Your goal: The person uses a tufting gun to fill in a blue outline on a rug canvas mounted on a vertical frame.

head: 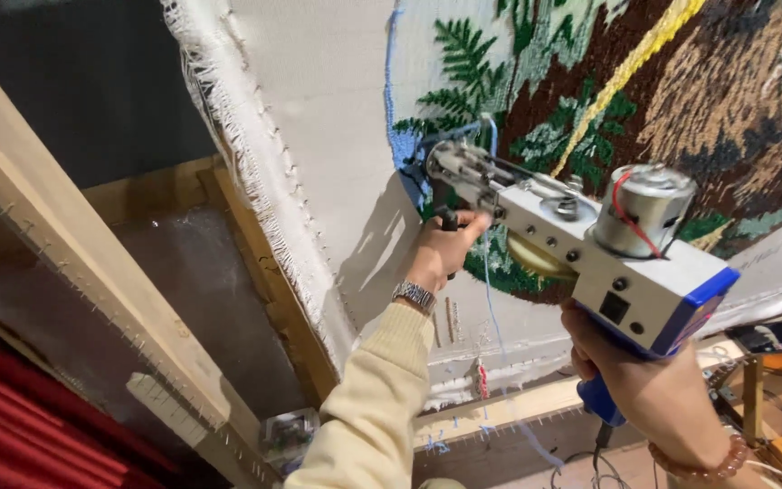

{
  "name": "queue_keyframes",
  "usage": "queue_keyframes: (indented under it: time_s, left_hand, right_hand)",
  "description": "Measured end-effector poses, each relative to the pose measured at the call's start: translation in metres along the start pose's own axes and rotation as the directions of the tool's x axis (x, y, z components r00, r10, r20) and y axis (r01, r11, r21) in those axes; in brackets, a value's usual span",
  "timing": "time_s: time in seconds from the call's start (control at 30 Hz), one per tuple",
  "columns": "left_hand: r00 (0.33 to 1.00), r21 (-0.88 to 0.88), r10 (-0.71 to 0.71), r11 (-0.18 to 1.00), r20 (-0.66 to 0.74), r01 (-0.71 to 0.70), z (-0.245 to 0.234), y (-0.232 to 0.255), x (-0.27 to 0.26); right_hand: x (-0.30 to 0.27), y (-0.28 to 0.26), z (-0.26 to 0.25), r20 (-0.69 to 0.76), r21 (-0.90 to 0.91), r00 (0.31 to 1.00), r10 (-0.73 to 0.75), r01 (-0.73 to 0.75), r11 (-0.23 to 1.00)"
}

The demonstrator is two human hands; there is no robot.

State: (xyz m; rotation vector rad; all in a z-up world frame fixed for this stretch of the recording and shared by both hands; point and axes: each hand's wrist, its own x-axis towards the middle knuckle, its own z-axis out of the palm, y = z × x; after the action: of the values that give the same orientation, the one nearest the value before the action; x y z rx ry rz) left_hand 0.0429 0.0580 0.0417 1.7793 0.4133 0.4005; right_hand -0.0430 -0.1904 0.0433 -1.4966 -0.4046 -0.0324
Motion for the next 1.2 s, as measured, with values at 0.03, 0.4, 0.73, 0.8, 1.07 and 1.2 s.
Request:
queue_keyframes:
  time_s: [0.03, 0.4, 0.73, 0.8, 1.07, 1.2]
  left_hand:
    - [1.000, -0.003, 0.000, 1.000, 0.000, 0.000, 0.000, 0.006, -0.003]
    - [1.000, -0.028, 0.000, 1.000, 0.025, 0.001, -0.004, -0.003, 0.008]
    - [0.995, -0.025, -0.101, 0.995, 0.000, 0.101, -0.003, 0.005, 0.008]
    - [0.999, 0.000, -0.040, 0.999, 0.012, 0.040, -0.001, 0.008, 0.009]
    - [0.927, -0.101, 0.136, 0.989, 0.349, -0.107, -0.009, 0.000, 0.005]
    - [0.578, -0.406, 0.396, 0.906, 0.714, -0.119, -0.017, -0.008, 0.023]
  right_hand:
    - [0.001, 0.001, -0.002, 0.001, -0.002, 1.000, -0.001, 0.001, 1.000]
    - [-0.010, -0.002, 0.014, -0.020, 0.144, 1.000, 0.017, -0.014, 0.989]
    - [-0.004, 0.005, 0.006, 0.063, 0.207, 0.997, -0.045, 0.031, 0.978]
    - [-0.002, 0.003, 0.003, 0.054, 0.215, 0.997, -0.060, 0.047, 0.975]
    - [-0.010, -0.001, -0.009, 0.080, 0.144, 0.994, -0.069, 0.057, 0.988]
    - [-0.013, -0.012, -0.017, -0.004, 0.195, 1.000, -0.010, 0.010, 0.981]
